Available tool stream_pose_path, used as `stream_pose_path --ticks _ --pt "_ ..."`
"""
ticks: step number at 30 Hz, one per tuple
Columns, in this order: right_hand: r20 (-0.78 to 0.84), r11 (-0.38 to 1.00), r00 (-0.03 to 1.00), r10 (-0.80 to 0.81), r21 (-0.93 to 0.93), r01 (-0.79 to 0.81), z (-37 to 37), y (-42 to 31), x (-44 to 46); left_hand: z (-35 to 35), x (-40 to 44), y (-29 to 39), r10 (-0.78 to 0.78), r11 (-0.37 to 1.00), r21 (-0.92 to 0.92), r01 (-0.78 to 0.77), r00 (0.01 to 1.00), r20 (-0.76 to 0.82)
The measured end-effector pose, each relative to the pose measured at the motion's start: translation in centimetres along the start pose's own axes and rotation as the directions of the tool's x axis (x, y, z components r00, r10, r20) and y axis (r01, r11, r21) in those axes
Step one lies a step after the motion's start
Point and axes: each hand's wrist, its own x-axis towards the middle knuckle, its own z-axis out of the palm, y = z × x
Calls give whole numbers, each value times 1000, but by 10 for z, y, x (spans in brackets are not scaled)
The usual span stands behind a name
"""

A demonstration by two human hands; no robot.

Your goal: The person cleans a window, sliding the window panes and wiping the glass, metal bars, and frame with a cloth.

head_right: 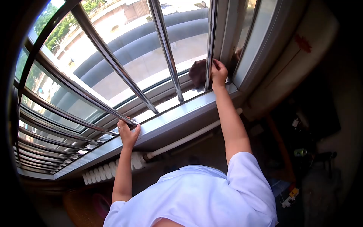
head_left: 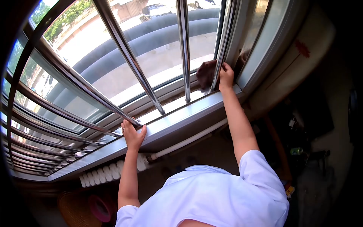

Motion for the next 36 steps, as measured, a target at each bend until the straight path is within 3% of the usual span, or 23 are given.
stream_pose_path --ticks 1,2,3,4,6,8,11,13,15,16,18,20,23,26,28,29,30,31,32,34,36 --pt "-224 991 967 -119 29 129 -5 -3 -14 -2 -1 1 -10 1000 -8 10 1000 10" --pt "-340 967 905 -256 -79 243 -15 -8 -35 -1 2 2 -20 1000 -20 20 1000 10" --pt "-425 956 856 -293 -109 273 -23 -5 -58 1 2 3 -19 1000 -24 19 1000 4" --pt "-395 962 880 -266 -52 268 -30 6 -82 1 2 4 -22 1000 -12 22 1000 -8" --pt "-267 941 915 -302 -239 240 -22 20 -128 1 2 5 -23 1000 6 23 1000 -14" --pt "20 839 924 -382 -411 356 -1 24 -143 0 2 7 -38 999 15 38 999 -3" --pt "356 796 897 -262 -445 409 29 27 -129 1 2 5 -25 1000 7 25 1000 -4" --pt "429 746 874 -229 -500 441 44 33 -121 -2 2 10 -22 1000 17 22 1000 4" --pt "425 452 856 -294 -727 516 51 36 -115 0 3 10 -32 999 23 31 999 11" --pt "421 453 859 -291 -731 511 53 36 -109 0 1 9 -31 999 23 30 999 17" --pt "243 562 893 -378 -706 430 64 36 -89 1 2 6 -27 999 20 26 999 30" --pt "19 556 861 -509 -756 346 71 57 -73 1 1 3 -22 1000 3 22 999 32" --pt "-118 578 841 -528 -776 254 83 61 -66 -2 2 4 -18 1000 -17 19 999 49" --pt "-39 575 843 -537 -748 331 76 61 -67 0 3 6 -41 999 -16 42 997 66" --pt "102 614 853 -511 -651 446 71 53 -81 2 3 8 -40 998 41 38 998 40" --pt "141 818 945 -297 -473 327 69 54 -82 3 3 7 -26 999 47 25 999 31" --pt "224 949 971 -80 -282 143 69 48 -85 4 3 7 -20 999 42 18 999 36" --pt "264 983 964 -1 -175 49 68 43 -87 2 3 6 -14 1000 22 13 999 41" --pt "274 946 961 31 -317 60 67 35 -85 0 4 4 -3 1000 6 3 999 45" --pt "192 794 955 -225 -532 295 70 41 -78 -1 5 0 25 999 -24 -24 999 30" --pt "27 692 904 -427 -633 346 67 44 -73 -1 4 -3 41 996 -82 -37 998 48"
